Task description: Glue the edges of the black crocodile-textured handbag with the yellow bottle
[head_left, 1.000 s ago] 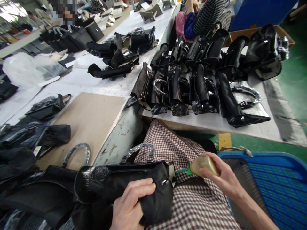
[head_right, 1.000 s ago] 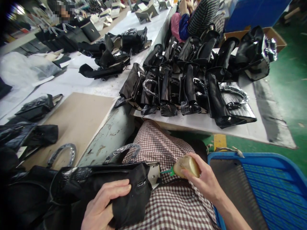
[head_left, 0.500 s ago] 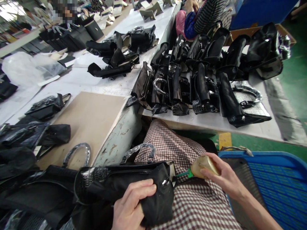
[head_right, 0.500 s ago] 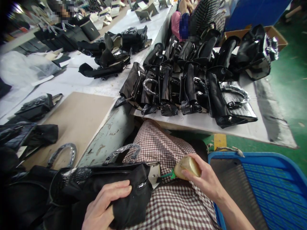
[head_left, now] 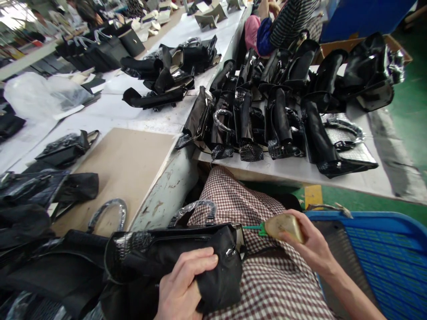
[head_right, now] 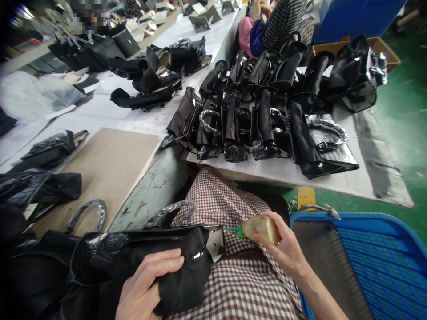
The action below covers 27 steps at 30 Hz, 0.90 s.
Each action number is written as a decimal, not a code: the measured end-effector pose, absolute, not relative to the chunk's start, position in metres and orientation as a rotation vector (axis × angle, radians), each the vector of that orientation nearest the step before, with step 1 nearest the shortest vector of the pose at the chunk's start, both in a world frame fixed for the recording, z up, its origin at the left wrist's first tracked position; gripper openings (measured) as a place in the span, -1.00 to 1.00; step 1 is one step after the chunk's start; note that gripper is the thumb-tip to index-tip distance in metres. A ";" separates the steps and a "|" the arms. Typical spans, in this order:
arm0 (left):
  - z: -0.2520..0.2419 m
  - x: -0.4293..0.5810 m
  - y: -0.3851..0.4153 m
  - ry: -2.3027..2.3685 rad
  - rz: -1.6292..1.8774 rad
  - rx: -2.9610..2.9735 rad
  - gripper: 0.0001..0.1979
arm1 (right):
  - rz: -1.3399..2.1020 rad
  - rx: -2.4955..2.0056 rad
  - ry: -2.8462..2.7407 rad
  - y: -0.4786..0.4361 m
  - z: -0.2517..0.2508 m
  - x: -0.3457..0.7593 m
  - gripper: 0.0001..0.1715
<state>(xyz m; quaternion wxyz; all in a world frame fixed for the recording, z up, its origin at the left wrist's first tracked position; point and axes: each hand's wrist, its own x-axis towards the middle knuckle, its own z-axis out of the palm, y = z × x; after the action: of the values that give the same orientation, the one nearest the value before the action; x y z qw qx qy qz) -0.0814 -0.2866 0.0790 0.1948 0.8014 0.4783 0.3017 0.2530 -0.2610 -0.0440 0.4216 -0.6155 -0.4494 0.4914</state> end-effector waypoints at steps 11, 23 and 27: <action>0.069 -0.091 -0.247 1.329 0.800 2.239 -0.56 | 1.283 -1.299 -0.186 -0.264 -0.023 0.245 -0.58; 0.065 -0.072 -0.129 1.382 0.989 2.596 -0.74 | 1.280 -0.996 0.345 -0.264 0.000 0.255 -0.44; 0.082 -0.067 -0.106 1.329 1.208 2.739 -0.66 | 1.237 -0.980 0.348 -0.258 0.005 0.255 -0.43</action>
<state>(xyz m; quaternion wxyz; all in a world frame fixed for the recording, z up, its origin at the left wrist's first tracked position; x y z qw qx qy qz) -0.0672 -0.1060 0.0819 -0.0668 0.8345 0.4048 0.3680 0.2553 -0.2577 0.0046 0.6910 -0.4382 0.1555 0.5535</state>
